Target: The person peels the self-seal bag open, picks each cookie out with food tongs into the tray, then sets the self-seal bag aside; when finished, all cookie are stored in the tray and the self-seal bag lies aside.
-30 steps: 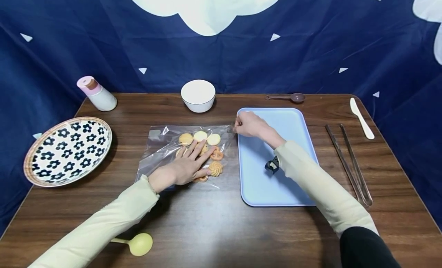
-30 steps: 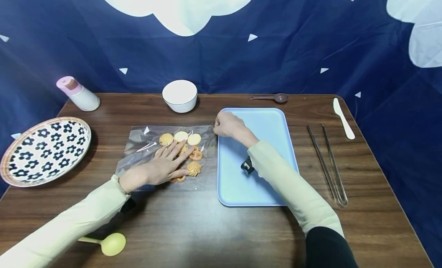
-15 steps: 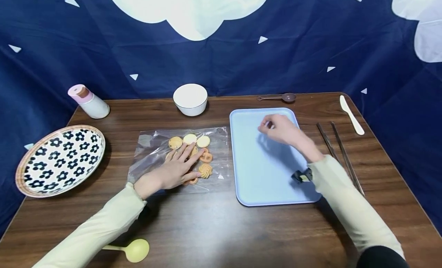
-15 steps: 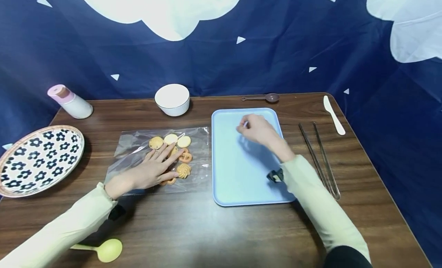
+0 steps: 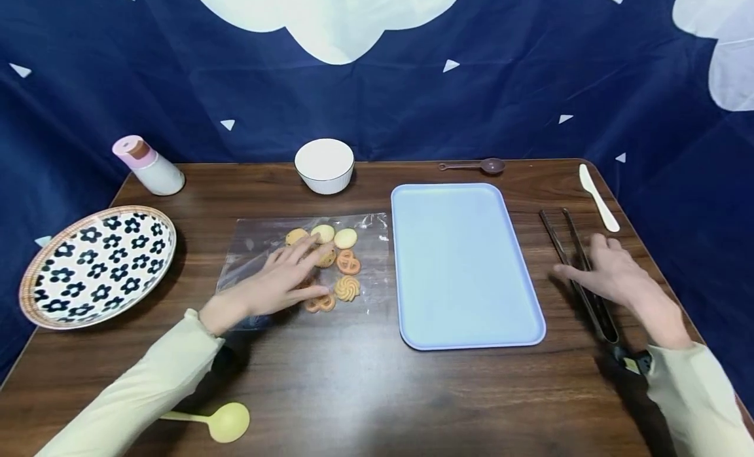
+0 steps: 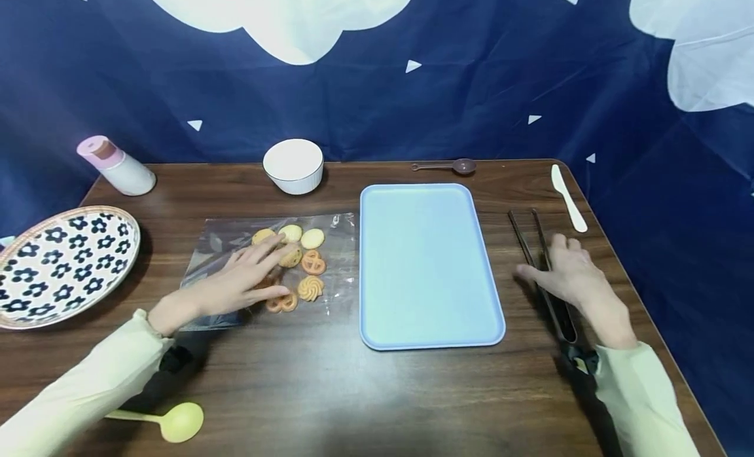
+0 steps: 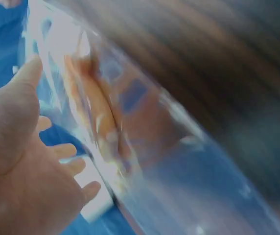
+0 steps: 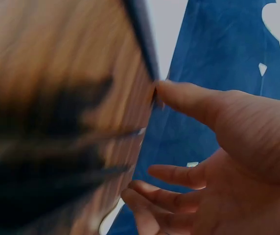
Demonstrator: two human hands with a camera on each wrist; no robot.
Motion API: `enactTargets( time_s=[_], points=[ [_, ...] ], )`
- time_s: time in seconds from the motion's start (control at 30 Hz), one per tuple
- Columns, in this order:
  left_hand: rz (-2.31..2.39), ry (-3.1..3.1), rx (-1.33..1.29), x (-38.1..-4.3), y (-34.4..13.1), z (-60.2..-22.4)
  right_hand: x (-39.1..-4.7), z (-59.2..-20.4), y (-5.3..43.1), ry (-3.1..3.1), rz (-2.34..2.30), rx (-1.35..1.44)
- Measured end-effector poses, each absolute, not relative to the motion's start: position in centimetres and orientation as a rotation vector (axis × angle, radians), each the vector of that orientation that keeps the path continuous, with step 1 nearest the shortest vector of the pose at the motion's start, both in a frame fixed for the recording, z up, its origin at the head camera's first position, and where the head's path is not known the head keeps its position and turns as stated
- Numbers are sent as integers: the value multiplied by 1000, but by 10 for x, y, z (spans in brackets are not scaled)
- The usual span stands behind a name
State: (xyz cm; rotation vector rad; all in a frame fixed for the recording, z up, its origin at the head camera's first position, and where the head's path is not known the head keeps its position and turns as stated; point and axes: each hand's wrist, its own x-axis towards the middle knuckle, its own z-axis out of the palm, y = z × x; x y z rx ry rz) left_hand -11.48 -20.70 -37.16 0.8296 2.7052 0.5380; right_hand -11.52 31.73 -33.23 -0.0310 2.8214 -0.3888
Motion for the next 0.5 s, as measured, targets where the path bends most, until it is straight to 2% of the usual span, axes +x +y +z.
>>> enactTargets(
  time_s=[0.27,0.5],
  points=[
    [528,2713,617,-112,-267,-369,-92,-348,343,2732,-361,44],
    [543,2711,577,-105,-280,-371,-92,-355,346,2703,-355,49]
  ],
)
